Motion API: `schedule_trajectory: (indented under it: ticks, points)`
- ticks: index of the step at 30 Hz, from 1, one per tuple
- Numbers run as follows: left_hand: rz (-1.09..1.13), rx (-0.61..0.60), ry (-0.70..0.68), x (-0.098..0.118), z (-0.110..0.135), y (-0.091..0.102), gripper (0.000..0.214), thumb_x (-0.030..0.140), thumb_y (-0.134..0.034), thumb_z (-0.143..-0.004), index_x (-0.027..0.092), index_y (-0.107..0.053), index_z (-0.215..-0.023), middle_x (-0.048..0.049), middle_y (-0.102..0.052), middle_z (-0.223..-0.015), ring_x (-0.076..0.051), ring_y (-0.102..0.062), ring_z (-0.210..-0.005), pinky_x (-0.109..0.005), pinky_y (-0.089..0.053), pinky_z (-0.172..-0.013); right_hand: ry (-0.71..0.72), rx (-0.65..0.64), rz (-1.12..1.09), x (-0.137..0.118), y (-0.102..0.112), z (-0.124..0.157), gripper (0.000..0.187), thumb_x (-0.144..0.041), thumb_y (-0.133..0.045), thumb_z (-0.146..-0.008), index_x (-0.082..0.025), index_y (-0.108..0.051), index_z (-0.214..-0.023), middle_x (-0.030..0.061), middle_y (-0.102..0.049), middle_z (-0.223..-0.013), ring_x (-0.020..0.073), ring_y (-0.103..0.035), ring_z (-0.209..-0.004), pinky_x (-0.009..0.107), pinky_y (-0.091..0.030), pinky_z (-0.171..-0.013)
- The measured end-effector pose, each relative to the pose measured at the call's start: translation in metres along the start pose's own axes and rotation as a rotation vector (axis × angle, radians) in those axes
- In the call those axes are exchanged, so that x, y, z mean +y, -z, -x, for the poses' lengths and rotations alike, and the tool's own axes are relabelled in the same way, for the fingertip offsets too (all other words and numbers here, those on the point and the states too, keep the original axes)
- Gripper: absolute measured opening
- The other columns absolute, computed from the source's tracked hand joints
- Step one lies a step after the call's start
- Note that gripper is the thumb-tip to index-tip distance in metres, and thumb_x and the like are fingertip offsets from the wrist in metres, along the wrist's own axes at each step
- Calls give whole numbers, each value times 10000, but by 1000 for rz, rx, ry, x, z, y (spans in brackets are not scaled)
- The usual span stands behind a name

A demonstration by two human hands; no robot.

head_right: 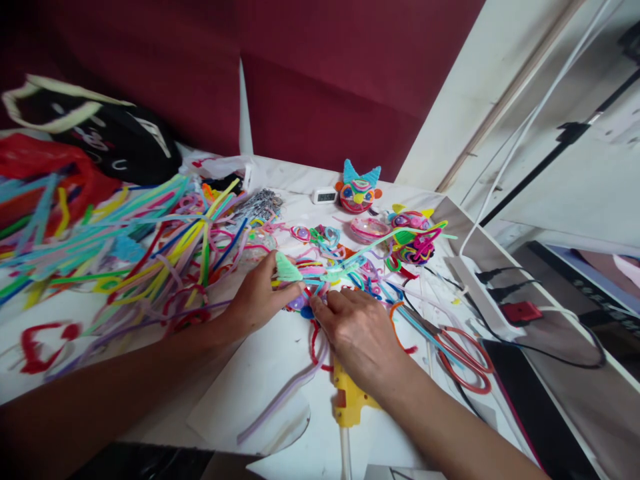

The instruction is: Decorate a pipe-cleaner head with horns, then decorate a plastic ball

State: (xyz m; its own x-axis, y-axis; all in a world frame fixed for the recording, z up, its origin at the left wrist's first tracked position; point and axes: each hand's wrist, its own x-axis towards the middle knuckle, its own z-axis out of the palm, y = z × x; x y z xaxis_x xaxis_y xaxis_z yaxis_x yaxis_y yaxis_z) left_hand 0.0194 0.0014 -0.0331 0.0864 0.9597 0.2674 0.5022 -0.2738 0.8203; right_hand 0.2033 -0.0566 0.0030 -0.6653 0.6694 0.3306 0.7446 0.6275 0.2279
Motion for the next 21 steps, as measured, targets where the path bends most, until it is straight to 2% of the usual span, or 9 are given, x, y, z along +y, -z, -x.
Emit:
schedule_trajectory:
  ticks: [8, 15, 21]
  points:
    - [0, -13, 14, 0, 0, 1, 246, 254, -649, -696, 220, -424, -787, 20, -520, -762, -170, -512, -723, -290, -368, -635, 64, -92, 80, 4, 8, -8, 217, -211, -509, -954, -173, -699, -1051, 36, -641, -723, 183, -545, -649, 330, -328, -589]
    - [5, -29, 4, 2, -1, 1, 235, 249, -633, -699, 219, -414, -778, 14, -511, -772, -174, -503, -729, -298, -360, -648, 103, -115, 96, 6, 13, -16, 130, -214, -585, -917, -178, -705, -952, 18, -633, -720, 188, -540, -630, 344, -302, -577]
    - [16, -23, -4, 0, 0, 0, 248, 253, -625, -702, 223, -393, -782, 12, -499, -776, -174, -492, -723, -303, -359, -652, 127, -173, 73, 8, 17, -20, 193, -176, -500, -955, -170, -691, -925, 37, -638, -738, 199, -543, -651, 357, -323, -612]
